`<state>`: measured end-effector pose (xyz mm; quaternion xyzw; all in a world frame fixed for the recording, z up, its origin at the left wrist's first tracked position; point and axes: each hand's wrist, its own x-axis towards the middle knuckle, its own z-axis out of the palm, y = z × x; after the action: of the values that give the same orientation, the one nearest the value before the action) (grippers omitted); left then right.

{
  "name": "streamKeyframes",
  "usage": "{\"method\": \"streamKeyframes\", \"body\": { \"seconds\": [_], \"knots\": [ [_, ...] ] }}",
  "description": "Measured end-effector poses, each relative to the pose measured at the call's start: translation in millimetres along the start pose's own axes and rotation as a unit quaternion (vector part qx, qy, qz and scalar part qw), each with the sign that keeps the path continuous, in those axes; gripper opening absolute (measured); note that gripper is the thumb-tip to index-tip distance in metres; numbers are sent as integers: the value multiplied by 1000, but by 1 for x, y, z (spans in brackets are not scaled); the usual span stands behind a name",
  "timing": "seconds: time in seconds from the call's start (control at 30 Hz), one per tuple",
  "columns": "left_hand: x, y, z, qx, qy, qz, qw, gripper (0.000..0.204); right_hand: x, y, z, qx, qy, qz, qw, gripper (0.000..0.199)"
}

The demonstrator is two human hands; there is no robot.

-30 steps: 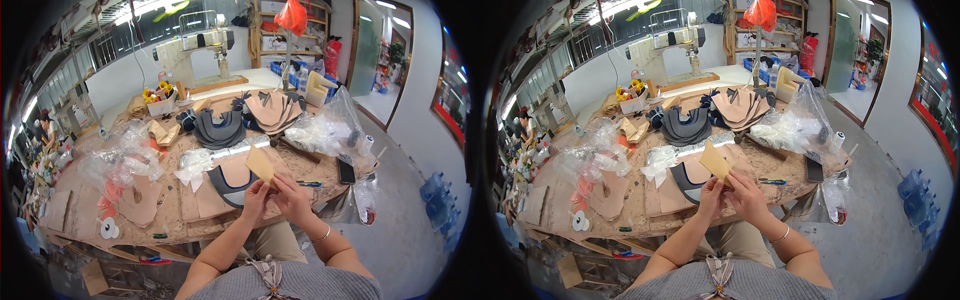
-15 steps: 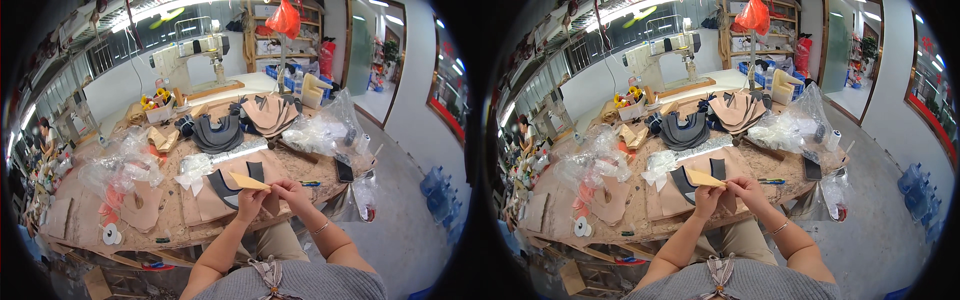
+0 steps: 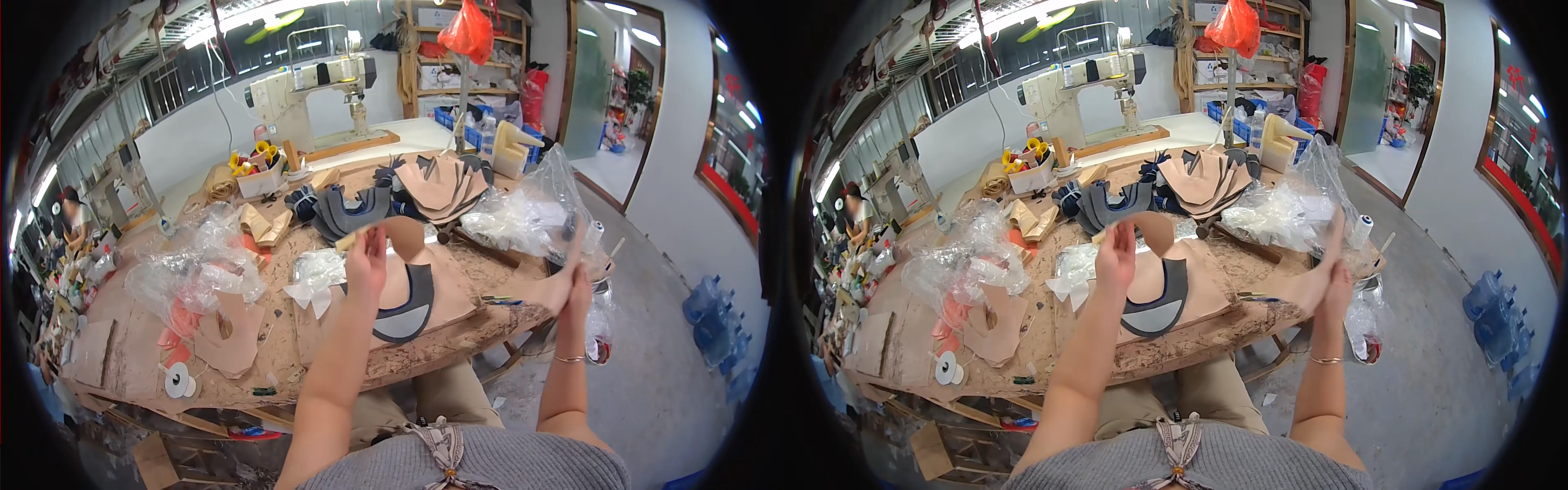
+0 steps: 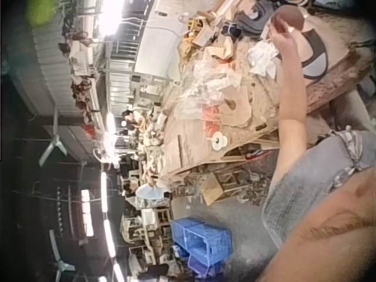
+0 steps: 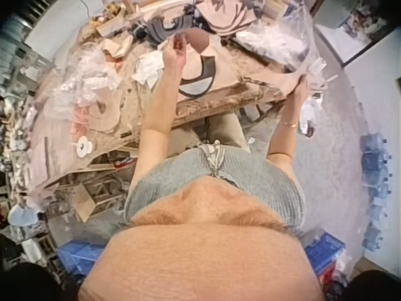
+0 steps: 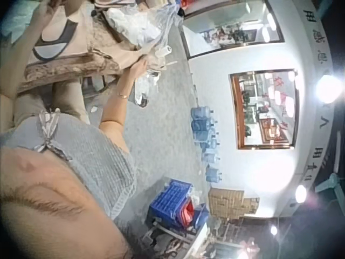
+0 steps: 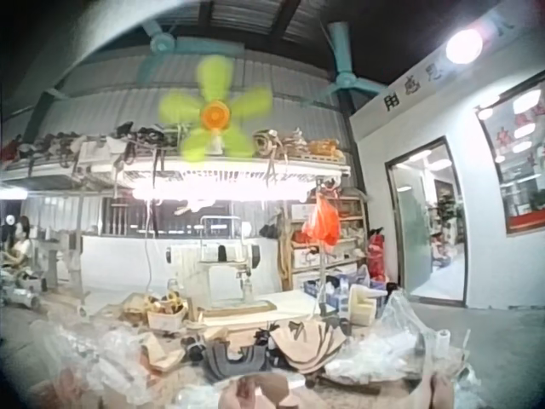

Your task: The person assembles U-shaped fabric components by layering beige and dark blue pieces with white foam inserts. They handle the parts one at a time, aligning the layers and smoothing them on a workbench before stacking the completed units.

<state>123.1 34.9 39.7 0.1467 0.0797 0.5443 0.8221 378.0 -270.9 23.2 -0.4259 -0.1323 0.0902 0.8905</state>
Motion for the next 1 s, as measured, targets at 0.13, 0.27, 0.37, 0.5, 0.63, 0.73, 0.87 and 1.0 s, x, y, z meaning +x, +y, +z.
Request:
{"method": "streamKeyframes", "body": {
  "seconds": [0.13,0.27,0.37,0.5,0.63,0.73,0.87,1.0],
  "knots": [
    [44,3,23,119,83,-81,986,45,-39,-47,24,8,-58,25,998,14],
    [-29,-46,-12,345,-121,-132,921,40,-67,-24,31,-46,-219,148,963,18],
    [-142,-51,-27,359,-123,-332,863,59,-85,6,59,-17,-253,195,947,18],
    [-176,-24,-72,215,-154,-504,822,74,-104,41,110,61,-300,244,920,19],
    [-172,17,-35,108,-115,-311,937,65,-118,54,138,-15,-363,233,902,17],
    [-134,42,-25,470,-108,-19,876,43,-115,60,164,-185,-384,145,893,18],
    [-93,75,-1,690,-56,19,721,22,-88,93,181,-229,-396,55,888,23],
    [-78,77,-39,686,-92,13,721,27,-85,106,169,-210,-467,124,850,31]
  ]
}}
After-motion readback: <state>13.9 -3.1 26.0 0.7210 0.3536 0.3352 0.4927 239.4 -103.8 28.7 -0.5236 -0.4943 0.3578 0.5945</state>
